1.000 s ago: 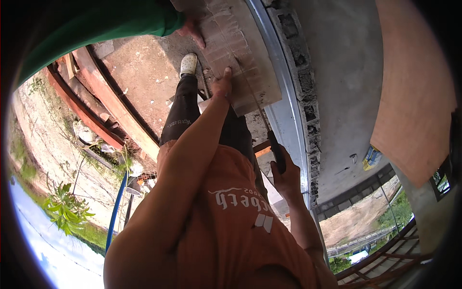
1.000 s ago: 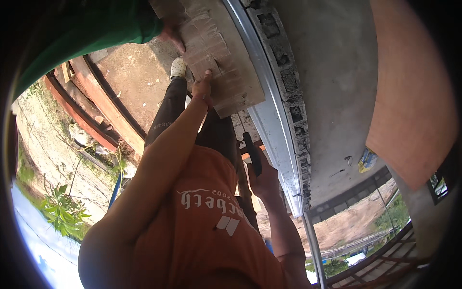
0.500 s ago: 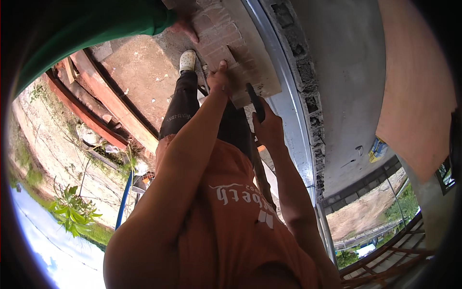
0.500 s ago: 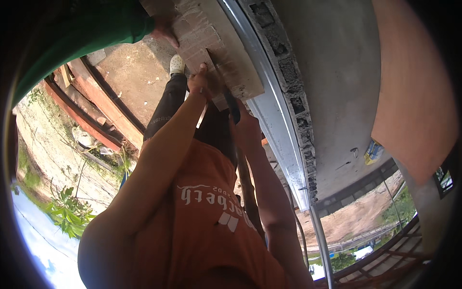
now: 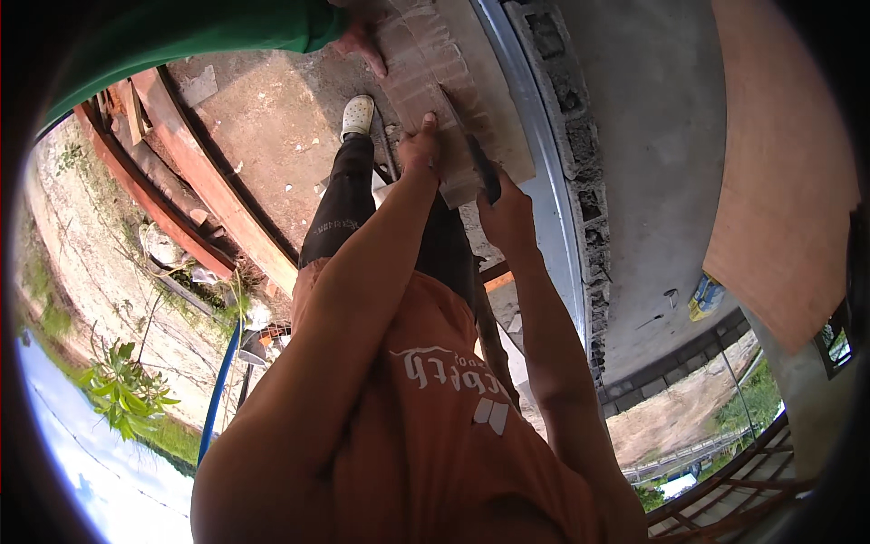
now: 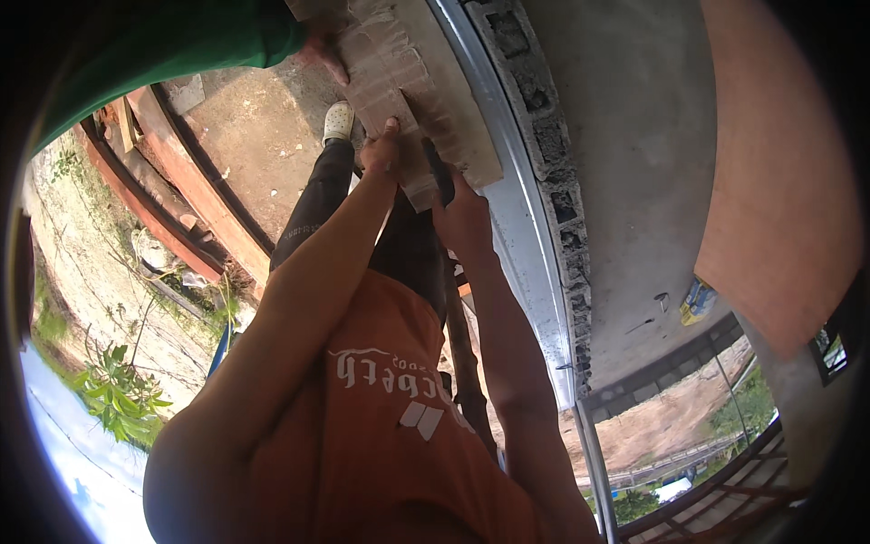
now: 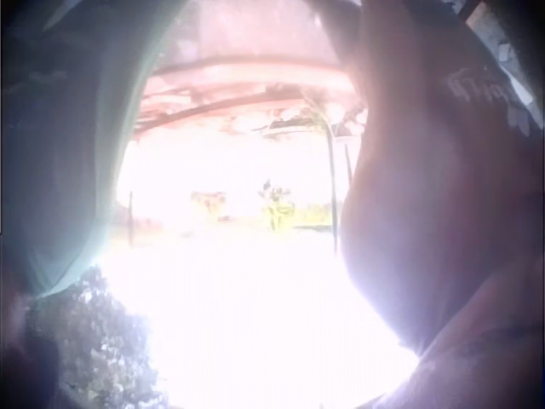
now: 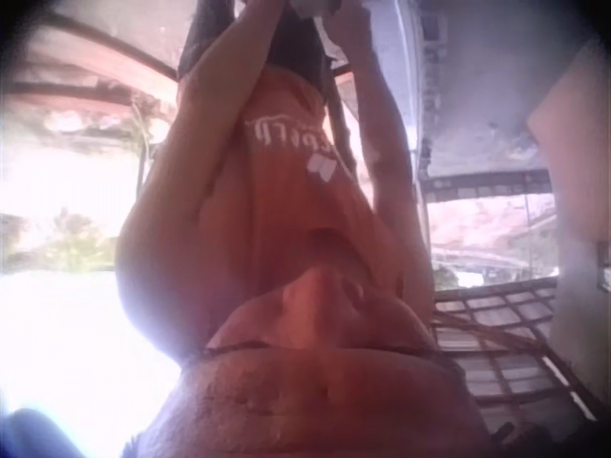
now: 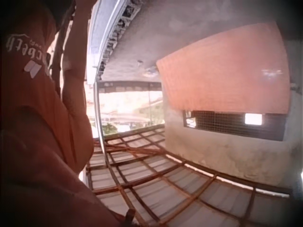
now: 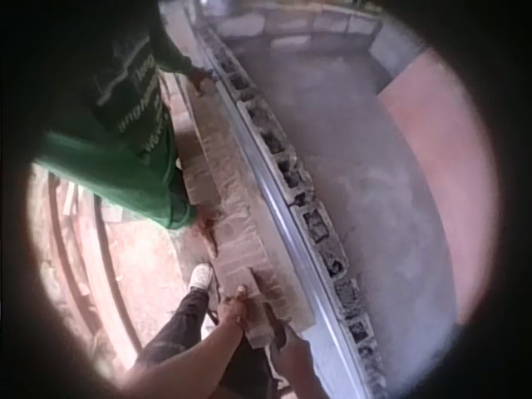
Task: The recorder is using a manual saw to cut a thin board or piece of plywood while an assistant holds it.
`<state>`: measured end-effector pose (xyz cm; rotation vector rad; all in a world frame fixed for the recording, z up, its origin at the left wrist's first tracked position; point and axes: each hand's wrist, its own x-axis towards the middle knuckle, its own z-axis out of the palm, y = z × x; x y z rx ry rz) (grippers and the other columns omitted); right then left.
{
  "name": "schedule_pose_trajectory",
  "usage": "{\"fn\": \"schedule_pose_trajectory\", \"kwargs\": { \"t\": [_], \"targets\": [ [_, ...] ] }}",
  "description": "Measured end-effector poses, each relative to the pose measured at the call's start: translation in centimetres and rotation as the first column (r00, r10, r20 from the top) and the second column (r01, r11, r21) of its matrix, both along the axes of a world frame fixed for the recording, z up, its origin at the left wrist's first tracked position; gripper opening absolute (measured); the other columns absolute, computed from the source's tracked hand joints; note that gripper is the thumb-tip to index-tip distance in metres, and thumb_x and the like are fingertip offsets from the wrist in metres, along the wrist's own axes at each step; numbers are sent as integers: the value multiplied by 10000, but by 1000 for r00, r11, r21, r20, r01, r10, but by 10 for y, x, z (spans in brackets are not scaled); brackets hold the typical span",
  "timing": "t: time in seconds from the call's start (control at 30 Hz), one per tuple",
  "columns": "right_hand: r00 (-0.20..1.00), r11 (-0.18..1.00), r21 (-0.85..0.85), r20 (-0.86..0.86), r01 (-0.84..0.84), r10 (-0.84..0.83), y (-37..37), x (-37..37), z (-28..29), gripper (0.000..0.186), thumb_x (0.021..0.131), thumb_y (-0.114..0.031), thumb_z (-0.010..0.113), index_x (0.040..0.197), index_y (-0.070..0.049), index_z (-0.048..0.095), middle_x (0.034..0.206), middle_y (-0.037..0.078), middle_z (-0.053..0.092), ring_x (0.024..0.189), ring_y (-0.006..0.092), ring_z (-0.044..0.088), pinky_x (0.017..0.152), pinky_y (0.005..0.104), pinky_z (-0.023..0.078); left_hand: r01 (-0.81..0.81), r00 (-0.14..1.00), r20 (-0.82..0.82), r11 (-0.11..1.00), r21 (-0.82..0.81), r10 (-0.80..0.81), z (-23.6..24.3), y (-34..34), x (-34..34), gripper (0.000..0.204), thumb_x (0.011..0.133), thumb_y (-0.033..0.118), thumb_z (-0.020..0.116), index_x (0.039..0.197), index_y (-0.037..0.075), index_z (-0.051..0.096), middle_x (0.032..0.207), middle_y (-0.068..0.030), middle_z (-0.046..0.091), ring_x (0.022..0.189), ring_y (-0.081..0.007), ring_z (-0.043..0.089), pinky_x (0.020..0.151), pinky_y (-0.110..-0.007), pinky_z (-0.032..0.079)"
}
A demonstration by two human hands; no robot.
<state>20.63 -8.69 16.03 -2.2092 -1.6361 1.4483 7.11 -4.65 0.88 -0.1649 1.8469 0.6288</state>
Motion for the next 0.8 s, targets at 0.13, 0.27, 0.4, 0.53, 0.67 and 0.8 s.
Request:
{"fn": "schedule_pose_trajectory", "kwargs": {
  "t": [0.13, 0.27, 0.4, 0.53, 0.67, 0.8],
  "targets": [
    [999, 988, -153, 38, 6, 0, 6, -13, 31, 532, 878, -141, 630, 1377, -57, 465, 1100, 240, 665, 1026, 417, 637, 864, 430, 520, -147, 989, -6, 988, -34, 147, 3, -3, 5, 748, 817, 389, 774, 1332, -70, 485, 1296, -216, 583, 1160, -330, 588, 979, -391, 443],
    [997, 943, -326, 50, 64, -50, -72, 41, 118, 554, 887, -123, 611, 1410, -48, 445, 1147, 203, 673, 1067, 307, 667, 900, 358, 510, -53, 992, -112, 997, 56, 59, -3, -7, -14, 726, 832, 380, 760, 1334, -68, 485, 1293, -223, 582, 1130, -325, 604, 960, -382, 460],
    [998, 965, -257, 41, 49, -40, -91, 51, 137, 548, 897, -112, 596, 1416, -37, 437, 1174, 197, 666, 1066, 308, 667, 903, 349, 506, -185, 982, -18, 982, 28, 185, 6, -1, -8, 730, 838, 389, 751, 1339, -67, 480, 1295, -225, 579, 1125, -323, 606, 960, -378, 460],
    [999, 996, -83, -30, 27, -29, -10, -2, 8, 466, 891, -156, 610, 1327, -42, 494, 1081, 242, 666, 1016, 415, 638, 856, 449, 524, -33, 999, 19, 999, 9, 32, 17, -6, -2, 712, 861, 401, 721, 1358, -33, 455, 1297, -230, 573, 1114, -351, 604, 951, -396, 467],
    [988, 990, -133, 138, -52, 70, 54, -53, -52, 473, 870, -247, 640, 1272, -28, 522, 1068, 287, 647, 1019, 455, 615, 897, 497, 495, -361, 926, 149, 929, 75, 348, 11, 4, 1, 633, 890, 382, 689, 1334, -14, 472, 1246, -227, 599, 1084, -357, 610, 908, -415, 491],
    [984, 988, -27, 95, -149, 151, 67, -45, -68, 474, 879, -252, 632, 1277, -22, 516, 1080, 297, 640, 1031, 458, 612, 913, 504, 485, -259, 963, 97, 963, 73, 251, 27, 4, 1, 628, 888, 332, 710, 1340, -19, 452, 1278, -216, 570, 1097, -340, 597, 923, -427, 482]
  ]
}}
